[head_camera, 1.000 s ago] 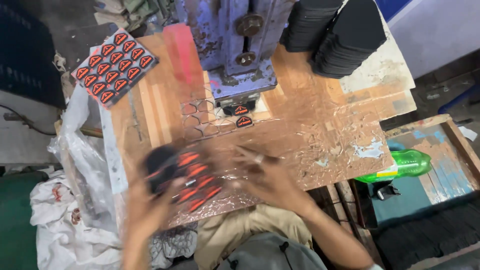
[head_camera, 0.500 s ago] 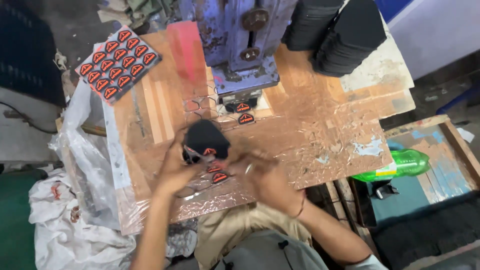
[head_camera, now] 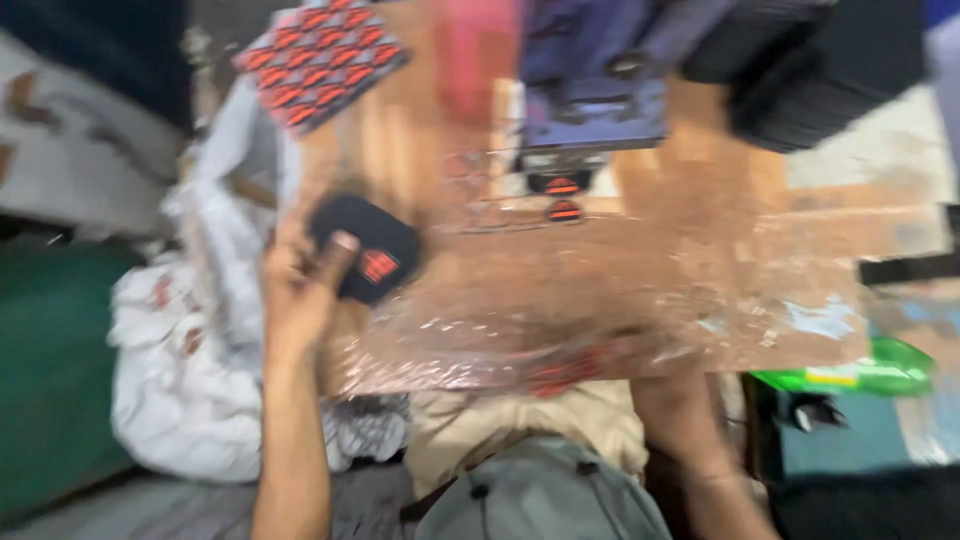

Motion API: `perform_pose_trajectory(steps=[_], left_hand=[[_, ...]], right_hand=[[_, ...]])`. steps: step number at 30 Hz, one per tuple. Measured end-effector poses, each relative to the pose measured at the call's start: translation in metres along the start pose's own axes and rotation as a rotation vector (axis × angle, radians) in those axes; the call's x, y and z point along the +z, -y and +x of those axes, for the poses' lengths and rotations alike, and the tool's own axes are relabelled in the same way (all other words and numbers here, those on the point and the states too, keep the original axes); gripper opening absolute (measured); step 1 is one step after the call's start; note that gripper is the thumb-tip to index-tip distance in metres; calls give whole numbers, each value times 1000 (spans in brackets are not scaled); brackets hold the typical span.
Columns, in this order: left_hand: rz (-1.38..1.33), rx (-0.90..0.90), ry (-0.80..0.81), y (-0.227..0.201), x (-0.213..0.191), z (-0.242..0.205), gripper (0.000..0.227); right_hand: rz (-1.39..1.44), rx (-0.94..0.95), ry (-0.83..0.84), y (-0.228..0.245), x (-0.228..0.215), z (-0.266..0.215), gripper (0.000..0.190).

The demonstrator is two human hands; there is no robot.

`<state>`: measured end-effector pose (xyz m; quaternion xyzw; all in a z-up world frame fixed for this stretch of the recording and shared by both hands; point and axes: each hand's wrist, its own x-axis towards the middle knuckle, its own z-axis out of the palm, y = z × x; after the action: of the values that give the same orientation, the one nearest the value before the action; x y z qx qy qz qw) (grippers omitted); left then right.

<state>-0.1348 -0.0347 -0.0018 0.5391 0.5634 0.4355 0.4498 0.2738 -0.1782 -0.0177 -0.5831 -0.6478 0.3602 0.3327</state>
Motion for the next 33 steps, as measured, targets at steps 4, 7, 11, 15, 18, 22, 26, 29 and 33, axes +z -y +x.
perform_pose_trajectory(steps=[4, 7, 11, 15, 18, 22, 26, 29, 33], left_hand=[[-35, 144, -557, 141, -132, 15, 58], [408, -41, -493, 192, -154, 20, 62], [637, 202, -439, 50, -71, 14, 75], [568, 514, -149, -54, 42, 48, 79], [694, 736, 17, -62, 117, 91, 98], [767, 616, 242, -82, 158, 121, 95], [193, 388, 388, -70, 164, 125, 85], [-51, 495, 402, -35, 177, 131, 80], [287, 460, 275, -14, 191, 131, 57]], right_hand=[[237, -1, -440, -42, -82, 4, 19], [136, 84, -503, -43, -104, 28, 14], [22, 131, -588, -84, -104, 35, 26], [-347, 126, -621, -70, -111, 43, 23], [-323, 72, -629, -56, -135, 45, 26], [-620, 145, -633, -31, -172, 42, 33], [-775, -237, -655, 50, -184, 78, 43], [-868, -358, -579, 57, -209, 134, 48], [-845, -340, -446, 36, -230, 163, 44]])
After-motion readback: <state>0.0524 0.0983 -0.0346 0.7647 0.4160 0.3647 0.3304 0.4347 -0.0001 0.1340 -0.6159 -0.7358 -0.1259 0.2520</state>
